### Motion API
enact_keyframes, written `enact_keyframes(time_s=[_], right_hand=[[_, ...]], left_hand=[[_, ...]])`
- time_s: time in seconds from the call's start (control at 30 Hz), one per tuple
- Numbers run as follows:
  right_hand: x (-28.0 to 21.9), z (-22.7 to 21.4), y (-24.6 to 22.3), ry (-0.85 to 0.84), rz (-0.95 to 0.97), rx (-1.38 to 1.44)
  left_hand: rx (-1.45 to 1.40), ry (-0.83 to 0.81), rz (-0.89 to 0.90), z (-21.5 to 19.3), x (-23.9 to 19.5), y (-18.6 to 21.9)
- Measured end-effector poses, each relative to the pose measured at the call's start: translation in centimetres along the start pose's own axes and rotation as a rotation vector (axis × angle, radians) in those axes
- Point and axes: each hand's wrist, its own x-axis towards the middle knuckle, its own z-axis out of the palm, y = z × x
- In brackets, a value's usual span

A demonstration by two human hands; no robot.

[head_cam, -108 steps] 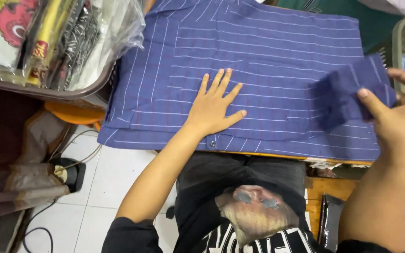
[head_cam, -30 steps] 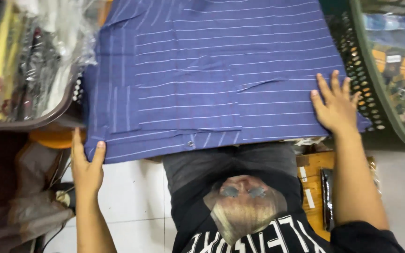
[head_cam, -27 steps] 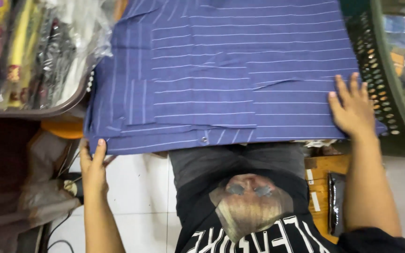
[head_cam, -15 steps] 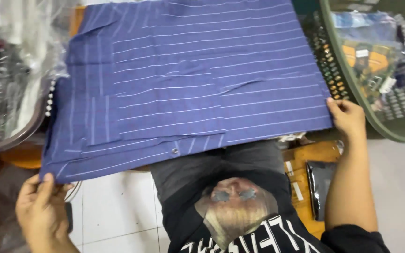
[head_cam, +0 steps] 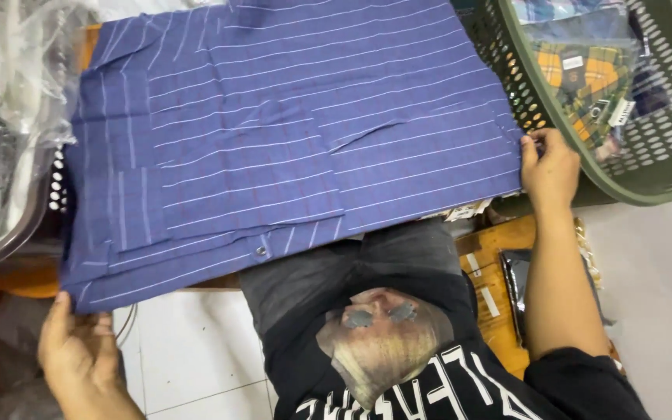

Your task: Folding a blue striped shirt and placing it into a plastic packaging bag

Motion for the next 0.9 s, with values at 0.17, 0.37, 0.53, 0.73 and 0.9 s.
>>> enact_keyframes(time_s=[0.17,0.37,0.53,0.73,0.9], right_hand=[[0.3,-1.2,-0.5,-0.119,0.103,-0.026],[-1.0,0.3,2.9,-0.039,0.031,-0.293],[-2.3,0.4,4.0,-0.102,0.181,-0.446],[-2.7,-2.8,-1.9,0.155,-0.121,-0.641],[0.4,-4.2,-14.0,-0.339,-0.241,0.042]], left_hand=[[0.154,-0.107,0.093,-0.8,-0.6,0.2],[0.277,-0.266,0.318,-0.6,-1.9,0.2],[0.290,-0.228,0.288,0.2,-3.5,0.5],[1.034,0.017,1.310,4.9,-8.4,2.4],[1.394,-0.611,1.423,11.1,-9.6,1.6]])
